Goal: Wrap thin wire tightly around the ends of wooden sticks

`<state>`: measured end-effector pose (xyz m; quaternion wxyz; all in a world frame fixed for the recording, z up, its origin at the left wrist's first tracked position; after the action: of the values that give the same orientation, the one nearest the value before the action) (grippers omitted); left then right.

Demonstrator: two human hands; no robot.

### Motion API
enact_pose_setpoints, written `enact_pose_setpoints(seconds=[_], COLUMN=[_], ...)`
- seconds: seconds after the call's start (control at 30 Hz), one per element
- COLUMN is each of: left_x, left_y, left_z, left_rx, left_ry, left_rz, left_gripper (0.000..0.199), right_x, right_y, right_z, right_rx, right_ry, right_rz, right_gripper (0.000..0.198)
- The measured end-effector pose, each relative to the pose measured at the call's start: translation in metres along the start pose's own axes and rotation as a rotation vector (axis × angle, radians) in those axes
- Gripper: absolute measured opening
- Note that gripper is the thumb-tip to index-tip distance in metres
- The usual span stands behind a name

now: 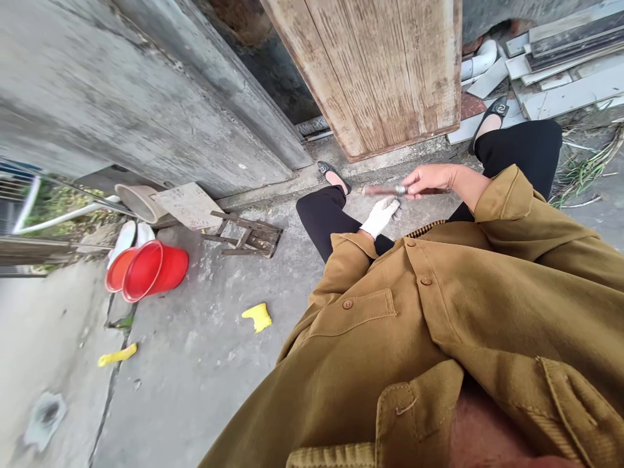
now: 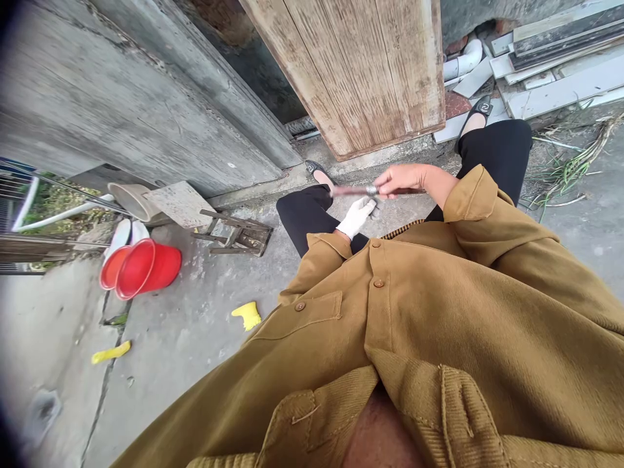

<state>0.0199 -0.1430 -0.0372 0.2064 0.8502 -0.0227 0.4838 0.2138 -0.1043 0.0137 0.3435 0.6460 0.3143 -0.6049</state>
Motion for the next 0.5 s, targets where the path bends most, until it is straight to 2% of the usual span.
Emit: enact_pose_setpoints(seconds=[0.07, 0.13, 0.2, 0.23, 0.3, 0.37, 0.43, 0.5], left_x=[-0.001, -0.001, -0.002, -0.002, -0.002, -0.002, -0.002, -0.001], left_y=[0.003, 0.005, 0.005, 0.005, 0.005, 0.005, 0.006, 0.007], left_z=[0.003, 0.004, 0.002, 0.0, -0.003, -0.004, -0.003, -0.002], left_rx=[-0.092, -0.169, -0.19, -0.18, -0.165, -0.166, -0.175, -0.176], left_ry=[0.035, 0.08, 0.117, 0.124, 0.137, 0.145, 0.147, 0.146], left_rz=[-0.062, -0.123, -0.154, -0.154, -0.157, -0.169, -0.189, -0.204], left_gripper=[0.034, 0.036, 0.041, 0.042, 0.043, 0.04, 0.037, 0.035], right_x=[-0.01, -0.009, -0.001, 0.003, 0.013, 0.021, 0.029, 0.035], right_y=[-0.001, 0.001, 0.003, 0.003, 0.003, 0.0, -0.004, -0.006], right_z=[-0.006, -0.015, -0.027, -0.032, -0.04, -0.043, -0.038, -0.029], right_rx=[0.299, 0.535, 0.682, 0.701, 0.626, 0.464, 0.32, 0.207], right_ry=[-0.069, -0.07, 0.015, 0.13, 0.451, 0.731, 0.847, 0.867], right_rz=[-0.081, -0.046, 0.048, 0.12, 0.29, 0.449, 0.545, 0.586], right_gripper=[0.031, 0.034, 0.032, 0.029, 0.024, 0.023, 0.02, 0.016])
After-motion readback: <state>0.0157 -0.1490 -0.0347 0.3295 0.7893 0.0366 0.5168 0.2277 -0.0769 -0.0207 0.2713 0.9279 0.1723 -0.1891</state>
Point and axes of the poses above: each hand's wrist, its own y-axis away from the middle knuckle, its own z-axis out of the palm, x = y × z, the point moved 3 cm from there along -y, towards the middle knuckle, and after that the axes turned 12 degrees about -z, right-handed, at the moved point
